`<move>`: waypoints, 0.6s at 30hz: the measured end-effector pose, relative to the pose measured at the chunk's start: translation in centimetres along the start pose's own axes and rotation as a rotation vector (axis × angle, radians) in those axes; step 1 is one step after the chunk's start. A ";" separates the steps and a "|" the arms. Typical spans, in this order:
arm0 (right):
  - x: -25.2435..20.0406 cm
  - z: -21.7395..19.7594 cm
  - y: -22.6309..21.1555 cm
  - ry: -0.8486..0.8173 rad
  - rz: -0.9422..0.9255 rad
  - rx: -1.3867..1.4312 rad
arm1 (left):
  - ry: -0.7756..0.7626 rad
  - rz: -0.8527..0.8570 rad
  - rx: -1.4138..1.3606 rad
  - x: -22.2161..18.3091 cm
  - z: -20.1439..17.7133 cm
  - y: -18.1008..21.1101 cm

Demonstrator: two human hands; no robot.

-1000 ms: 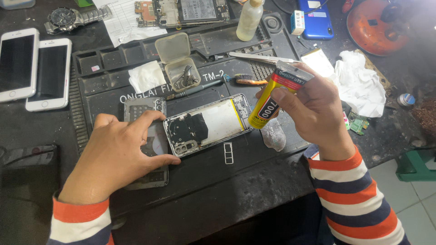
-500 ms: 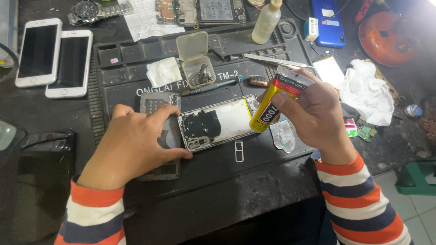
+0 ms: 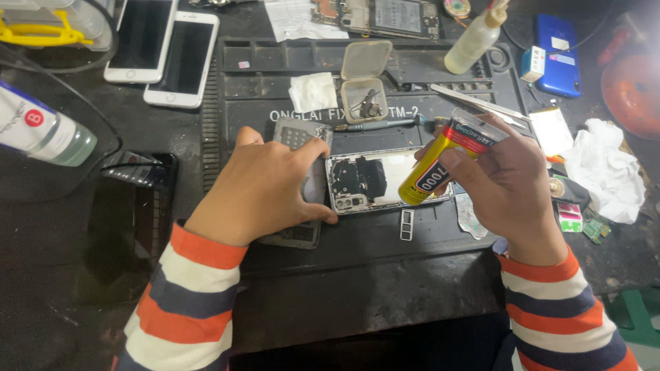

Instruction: The person applies adhesive from a tube to the edges of a disassembled smartphone frame and a separate camera module. They then wipe the camera module with a tissue, attach a back cover to the phone, and secure the device with a rubber band.

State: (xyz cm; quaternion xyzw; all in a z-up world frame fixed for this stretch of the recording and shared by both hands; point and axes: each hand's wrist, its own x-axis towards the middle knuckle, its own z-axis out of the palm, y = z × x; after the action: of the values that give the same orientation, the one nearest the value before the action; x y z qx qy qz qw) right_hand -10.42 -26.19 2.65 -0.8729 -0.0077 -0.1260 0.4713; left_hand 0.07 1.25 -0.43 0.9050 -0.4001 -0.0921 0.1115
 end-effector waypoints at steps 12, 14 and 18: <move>0.7 2.9 -1.6 -0.063 0.006 -0.107 | 0.031 -0.010 -0.008 -0.3 -0.2 -0.1; 1.0 3.4 -2.7 -0.092 -0.003 -0.057 | 0.013 -0.021 -0.009 -0.4 -0.6 0.0; 1.0 4.1 -3.5 -0.119 -0.004 -0.040 | -0.008 -0.024 -0.030 -0.5 -0.7 0.1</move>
State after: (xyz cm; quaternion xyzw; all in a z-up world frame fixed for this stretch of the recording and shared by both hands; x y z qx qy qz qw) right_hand -8.98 -20.95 3.59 -0.8881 -0.0352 -0.0749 0.4522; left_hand -0.10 1.62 0.32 0.9076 -0.3882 -0.1029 0.1226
